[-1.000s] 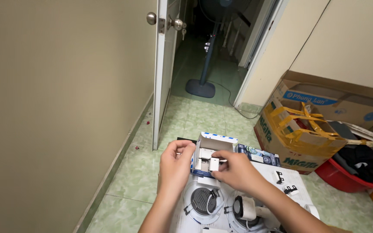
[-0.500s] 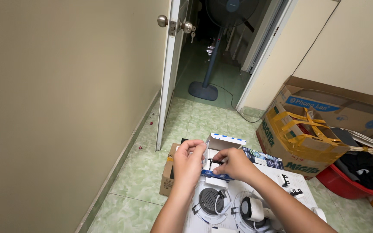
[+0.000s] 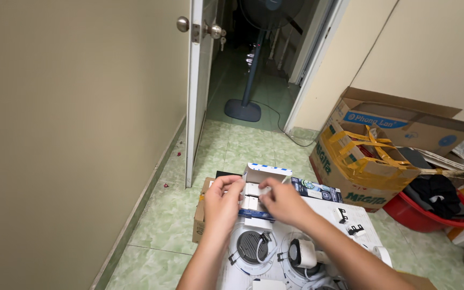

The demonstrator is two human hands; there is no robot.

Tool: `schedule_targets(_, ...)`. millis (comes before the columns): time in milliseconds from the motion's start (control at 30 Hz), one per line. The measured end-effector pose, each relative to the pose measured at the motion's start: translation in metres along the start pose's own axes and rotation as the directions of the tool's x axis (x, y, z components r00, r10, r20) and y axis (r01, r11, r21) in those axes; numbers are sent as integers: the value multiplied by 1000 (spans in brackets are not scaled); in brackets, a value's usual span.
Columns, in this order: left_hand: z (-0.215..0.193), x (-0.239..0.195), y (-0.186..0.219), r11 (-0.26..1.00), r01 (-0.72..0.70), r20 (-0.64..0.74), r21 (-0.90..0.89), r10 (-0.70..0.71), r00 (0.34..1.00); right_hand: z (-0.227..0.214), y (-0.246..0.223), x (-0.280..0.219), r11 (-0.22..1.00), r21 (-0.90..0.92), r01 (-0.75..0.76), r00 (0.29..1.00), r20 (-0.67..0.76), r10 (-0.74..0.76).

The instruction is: The person repeatedly picks up small white electronic components from a box, rotates them to inspect different sides, and places them back into the box. The task involves handling multiple identical units one at a time.

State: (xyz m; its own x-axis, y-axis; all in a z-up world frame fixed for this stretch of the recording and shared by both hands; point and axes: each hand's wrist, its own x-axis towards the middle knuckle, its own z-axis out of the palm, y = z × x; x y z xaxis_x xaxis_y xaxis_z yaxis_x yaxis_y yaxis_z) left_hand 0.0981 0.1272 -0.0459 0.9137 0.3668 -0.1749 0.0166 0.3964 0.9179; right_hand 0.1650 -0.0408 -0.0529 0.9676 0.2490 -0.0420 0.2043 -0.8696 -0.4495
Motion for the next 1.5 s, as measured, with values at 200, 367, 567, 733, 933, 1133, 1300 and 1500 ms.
schedule_targets(200,0,-4,-1,997,-54,4,-49,54,999,-87,-4,-40,983,26,-183,978,-96,185)
schedule_targets(367,7,-14,-8,987,-130,8,-92,131,991,-88,122,-23,927,-271,-260,962,16,274)
schedule_targets(567,10,-19,-23,966,-260,82,15,258,963,-80,125,-54,936,-91,-340,903,247,352)
schedule_targets(733,12,-21,-31,928,-372,122,30,366,923,-95,128,-66,884,-309,-351,881,211,423)
schedule_targets(933,20,-38,-42,901,-420,205,106,394,896,-56,191,-61,925,-275,-264,917,227,329)
schedule_targets(1133,20,-43,-73,912,-384,283,142,334,899,-61,178,-63,926,-305,-224,916,258,307)
schedule_targets(1300,16,-44,-75,922,-339,313,188,271,910,-86,140,-84,960,-16,-280,953,113,280)
schedule_targets(1500,37,-74,-61,872,-387,503,299,201,841,-76,120,-126,707,707,-13,997,-45,64)
